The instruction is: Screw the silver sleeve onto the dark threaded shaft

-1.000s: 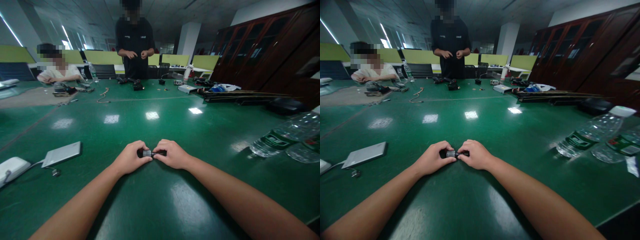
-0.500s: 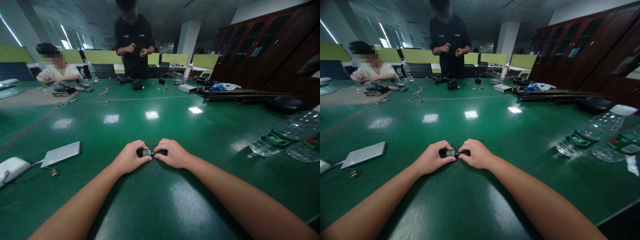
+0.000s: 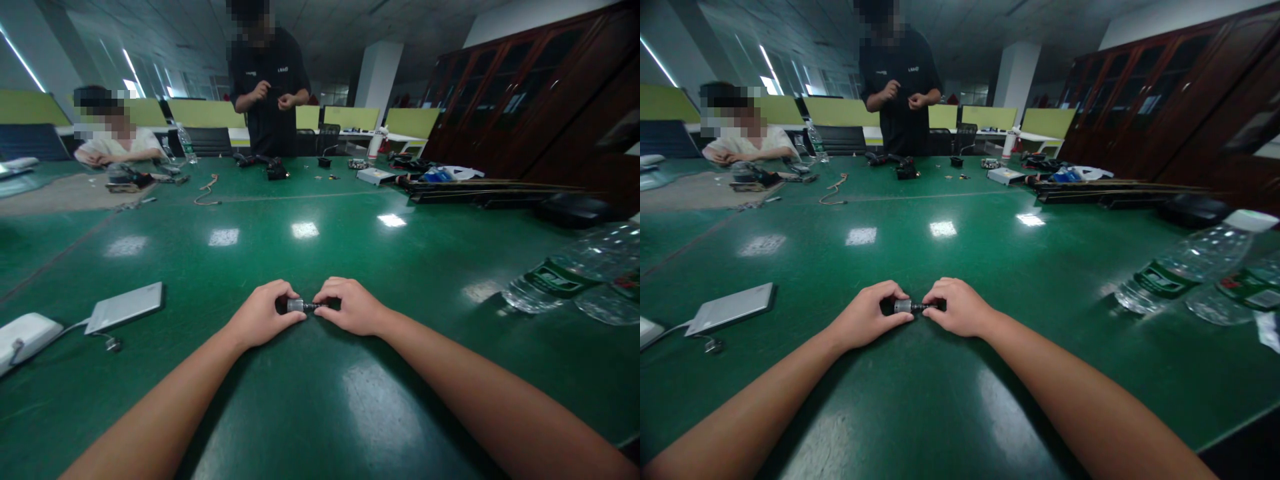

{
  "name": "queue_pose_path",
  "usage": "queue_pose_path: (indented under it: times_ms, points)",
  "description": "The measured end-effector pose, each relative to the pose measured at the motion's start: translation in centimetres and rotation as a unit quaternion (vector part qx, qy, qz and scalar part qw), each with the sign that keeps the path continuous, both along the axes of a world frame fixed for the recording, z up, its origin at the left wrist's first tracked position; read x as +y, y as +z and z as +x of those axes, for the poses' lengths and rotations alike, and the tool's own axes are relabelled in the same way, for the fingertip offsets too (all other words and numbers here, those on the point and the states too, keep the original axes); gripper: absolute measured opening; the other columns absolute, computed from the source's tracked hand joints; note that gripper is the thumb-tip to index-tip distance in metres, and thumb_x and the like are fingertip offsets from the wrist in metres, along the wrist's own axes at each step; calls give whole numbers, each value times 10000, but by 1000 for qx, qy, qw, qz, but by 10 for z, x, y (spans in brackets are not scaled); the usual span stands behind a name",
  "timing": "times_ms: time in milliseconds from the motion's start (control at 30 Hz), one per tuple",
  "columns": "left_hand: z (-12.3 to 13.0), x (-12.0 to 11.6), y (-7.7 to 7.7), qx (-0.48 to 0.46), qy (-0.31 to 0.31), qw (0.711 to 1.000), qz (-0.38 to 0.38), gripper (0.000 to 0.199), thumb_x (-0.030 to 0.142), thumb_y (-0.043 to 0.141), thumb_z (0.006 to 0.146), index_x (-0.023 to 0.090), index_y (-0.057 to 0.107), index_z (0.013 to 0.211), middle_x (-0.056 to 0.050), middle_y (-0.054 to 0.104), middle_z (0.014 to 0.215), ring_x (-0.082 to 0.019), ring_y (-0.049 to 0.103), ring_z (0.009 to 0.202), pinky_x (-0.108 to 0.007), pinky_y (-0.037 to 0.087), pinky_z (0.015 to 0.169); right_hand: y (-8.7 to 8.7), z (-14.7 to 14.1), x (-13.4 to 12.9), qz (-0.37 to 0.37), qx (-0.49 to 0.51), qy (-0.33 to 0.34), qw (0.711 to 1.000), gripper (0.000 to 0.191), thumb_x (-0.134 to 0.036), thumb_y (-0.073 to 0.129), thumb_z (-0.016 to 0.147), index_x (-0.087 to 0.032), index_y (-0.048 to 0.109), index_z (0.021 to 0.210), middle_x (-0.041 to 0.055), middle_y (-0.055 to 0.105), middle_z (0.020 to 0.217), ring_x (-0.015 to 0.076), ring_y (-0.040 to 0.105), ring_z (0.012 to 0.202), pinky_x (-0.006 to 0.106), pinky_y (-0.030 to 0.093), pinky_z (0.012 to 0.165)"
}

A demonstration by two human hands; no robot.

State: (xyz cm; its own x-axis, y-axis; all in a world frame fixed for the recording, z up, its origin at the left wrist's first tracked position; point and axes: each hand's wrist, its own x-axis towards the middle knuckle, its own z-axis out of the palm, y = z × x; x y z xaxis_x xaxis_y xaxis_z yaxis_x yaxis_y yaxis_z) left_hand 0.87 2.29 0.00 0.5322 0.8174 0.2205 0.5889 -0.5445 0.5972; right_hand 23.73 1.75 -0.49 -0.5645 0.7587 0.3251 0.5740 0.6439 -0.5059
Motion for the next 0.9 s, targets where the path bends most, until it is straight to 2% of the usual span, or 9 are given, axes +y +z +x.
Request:
queue_pose_path:
  times_ms: [900]
  points:
    - [0, 1, 1, 2, -3, 1000, 3, 224, 347, 748, 773, 175, 646, 874, -28, 656, 849, -194, 606, 785, -301, 447, 714, -1, 11, 3, -19, 12, -4, 1000, 64, -172, 703, 774, -163, 725, 833, 36, 668, 751, 161, 596, 739, 282, 462, 705]
